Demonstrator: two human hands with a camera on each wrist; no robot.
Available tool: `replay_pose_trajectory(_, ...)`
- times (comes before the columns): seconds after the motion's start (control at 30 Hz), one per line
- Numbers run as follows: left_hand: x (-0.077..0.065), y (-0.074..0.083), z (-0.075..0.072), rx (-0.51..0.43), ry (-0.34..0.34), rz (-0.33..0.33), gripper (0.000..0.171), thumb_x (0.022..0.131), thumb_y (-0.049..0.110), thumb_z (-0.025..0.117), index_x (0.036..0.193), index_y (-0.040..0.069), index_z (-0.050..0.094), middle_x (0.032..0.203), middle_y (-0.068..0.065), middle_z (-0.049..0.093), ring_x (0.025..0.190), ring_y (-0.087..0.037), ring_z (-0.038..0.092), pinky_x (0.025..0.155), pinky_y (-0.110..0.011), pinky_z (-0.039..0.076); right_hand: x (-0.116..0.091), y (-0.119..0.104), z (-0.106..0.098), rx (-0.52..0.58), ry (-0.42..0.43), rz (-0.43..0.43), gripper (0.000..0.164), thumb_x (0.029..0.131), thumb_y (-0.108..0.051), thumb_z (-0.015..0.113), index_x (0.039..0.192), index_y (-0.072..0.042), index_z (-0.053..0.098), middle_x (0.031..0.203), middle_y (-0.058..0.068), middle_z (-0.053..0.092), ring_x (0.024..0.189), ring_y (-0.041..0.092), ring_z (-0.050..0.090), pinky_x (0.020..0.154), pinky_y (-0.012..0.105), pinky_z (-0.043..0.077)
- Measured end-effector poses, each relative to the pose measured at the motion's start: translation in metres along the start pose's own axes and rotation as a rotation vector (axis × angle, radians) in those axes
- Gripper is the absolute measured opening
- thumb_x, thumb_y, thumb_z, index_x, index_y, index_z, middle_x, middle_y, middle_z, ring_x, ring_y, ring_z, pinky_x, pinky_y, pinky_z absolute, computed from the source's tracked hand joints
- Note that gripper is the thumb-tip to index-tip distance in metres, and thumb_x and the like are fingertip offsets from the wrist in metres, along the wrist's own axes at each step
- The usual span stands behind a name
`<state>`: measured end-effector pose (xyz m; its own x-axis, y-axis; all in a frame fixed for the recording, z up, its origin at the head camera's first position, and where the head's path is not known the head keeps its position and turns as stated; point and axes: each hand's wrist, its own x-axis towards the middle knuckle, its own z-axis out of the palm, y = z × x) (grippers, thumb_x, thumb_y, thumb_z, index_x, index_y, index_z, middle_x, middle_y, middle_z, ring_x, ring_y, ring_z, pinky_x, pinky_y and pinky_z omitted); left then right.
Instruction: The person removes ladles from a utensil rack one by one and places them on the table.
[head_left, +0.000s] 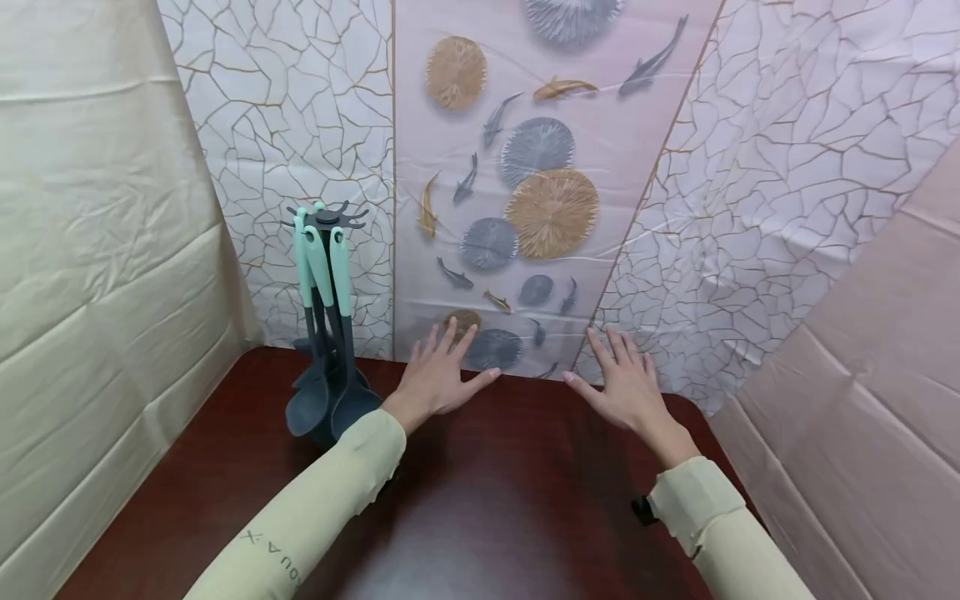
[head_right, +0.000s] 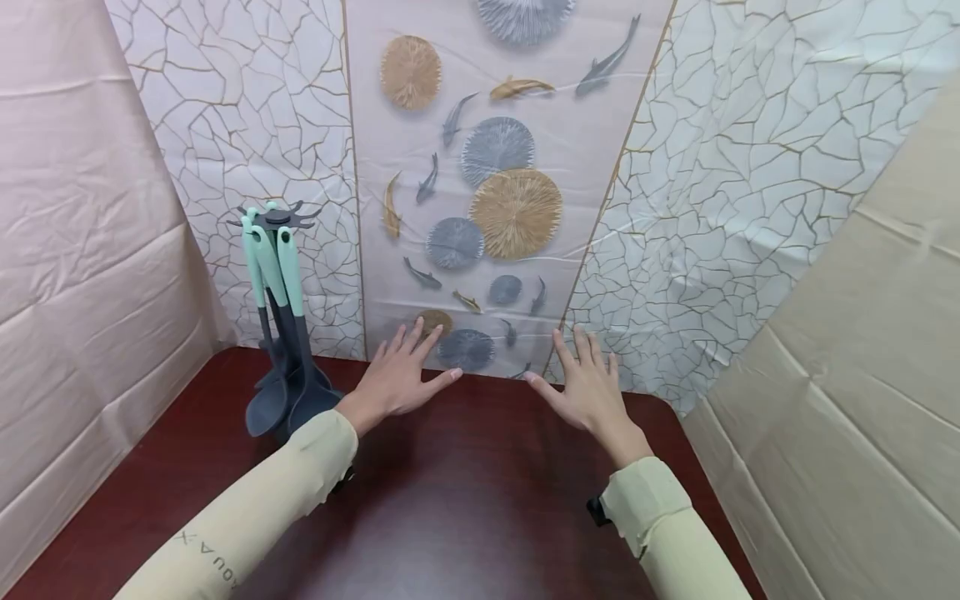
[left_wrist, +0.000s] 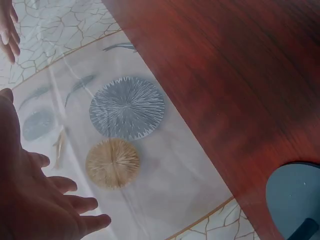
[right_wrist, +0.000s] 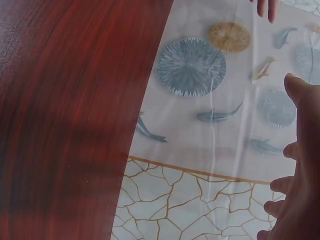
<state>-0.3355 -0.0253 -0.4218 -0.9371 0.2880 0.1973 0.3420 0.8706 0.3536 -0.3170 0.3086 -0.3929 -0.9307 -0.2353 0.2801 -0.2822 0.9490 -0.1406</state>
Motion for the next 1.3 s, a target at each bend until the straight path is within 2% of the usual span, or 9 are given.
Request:
replay_pose_trajectory(0.13,-0.001,0.002,-0.005,-0.049,0.016,0.018,0.098,0.093,0.092,0.028,0.171,0.036,0.01,0.178,-0.011,0.004,0.162,-0.04,0.006,0.126,-0.063,0.017,0.003,-0.003,0.001,0.007,0.027,-0.019,0.094,0.1,-0.071,0.052,0.171,-0.02,0.018,0.175,0.02,0.014,0.159,0.048,0.009,0.12,0.076,0.01)
replay_pose_trajectory(0.23,-0.002,0.004,-0.012,-0.107,0.059,0.044,0.096,0.094,0.089,0.033,0.171,0.035,0.016,0.178,-0.009,0.007,0.161,-0.04,0.014,0.124,-0.062,0.026,0.005,-0.007,0.003,0.044,0.043,-0.031,0.093,0.101,-0.069,0.054,0.171,-0.019,0.02,0.175,0.02,0.015,0.16,0.047,0.01,0.12,0.075,0.012)
replay_pose_trajectory(0.47,-0.009,0.014,-0.035,-0.279,0.292,0.25,0.067,0.105,0.057,0.058,0.161,0.021,0.046,0.164,-0.001,0.047,0.14,-0.025,0.056,0.113,-0.046,0.047,0.01,-0.025,-0.001,0.217,0.041,-0.015,0.094,0.102,-0.065,0.056,0.171,-0.017,0.016,0.175,0.022,0.014,0.16,0.046,0.012,0.119,0.075,0.019)
replay_pose_trajectory(0.6,-0.017,0.018,-0.054,-0.357,0.37,0.337,0.061,0.105,0.049,0.064,0.158,0.021,0.05,0.148,-0.002,0.061,0.123,-0.016,0.066,0.105,-0.04,0.053,0.013,-0.036,-0.009,0.244,0.065,-0.042,0.092,0.102,-0.063,0.059,0.171,-0.016,0.02,0.174,0.021,0.018,0.158,0.047,0.018,0.119,0.074,0.022)
replay_pose_trajectory(0.7,-0.025,0.019,-0.067,-0.383,0.371,0.383,0.063,0.104,0.049,0.064,0.159,0.023,0.048,0.151,0.0,0.059,0.121,-0.014,0.066,0.104,-0.041,0.054,0.014,-0.045,-0.012,0.233,0.105,-0.078,0.091,0.101,-0.06,0.063,0.17,-0.013,0.024,0.172,0.022,0.023,0.157,0.049,0.022,0.118,0.073,0.025)
replay_pose_trajectory(0.87,-0.037,0.017,-0.086,-0.386,0.379,0.455,0.064,0.105,0.048,0.064,0.161,0.023,0.046,0.16,0.004,0.051,0.142,-0.014,0.053,0.116,-0.042,0.045,0.015,-0.061,-0.016,0.194,0.193,-0.143,0.09,0.098,-0.055,0.07,0.167,-0.012,0.032,0.169,0.022,0.03,0.155,0.048,0.027,0.117,0.071,0.029)
replay_pose_trajectory(1.0,-0.048,0.013,-0.099,-0.402,0.421,0.503,0.062,0.104,0.042,0.066,0.16,0.021,0.047,0.159,0.004,0.052,0.145,-0.015,0.05,0.116,-0.043,0.044,0.015,-0.074,-0.02,0.201,0.243,-0.19,0.088,0.098,-0.052,0.072,0.166,-0.011,0.035,0.167,0.021,0.034,0.152,0.045,0.033,0.115,0.07,0.033)
replay_pose_trajectory(1.13,-0.057,0.008,-0.108,-0.421,0.499,0.546,0.06,0.103,0.033,0.07,0.157,0.017,0.051,0.155,0.0,0.057,0.138,-0.018,0.057,0.109,-0.043,0.05,0.013,-0.086,-0.025,0.237,0.275,-0.207,0.085,0.098,-0.049,0.073,0.165,-0.011,0.037,0.165,0.02,0.038,0.149,0.045,0.038,0.113,0.069,0.036)
replay_pose_trajectory(1.3,-0.069,0.002,-0.118,-0.448,0.663,0.6,0.052,0.103,0.031,0.068,0.15,0.01,0.058,0.147,-0.004,0.063,0.132,-0.021,0.062,0.104,-0.041,0.054,0.01,-0.1,-0.029,0.285,0.282,-0.213,0.085,0.097,-0.051,0.073,0.165,-0.014,0.037,0.164,0.018,0.04,0.148,0.042,0.04,0.112,0.068,0.038)
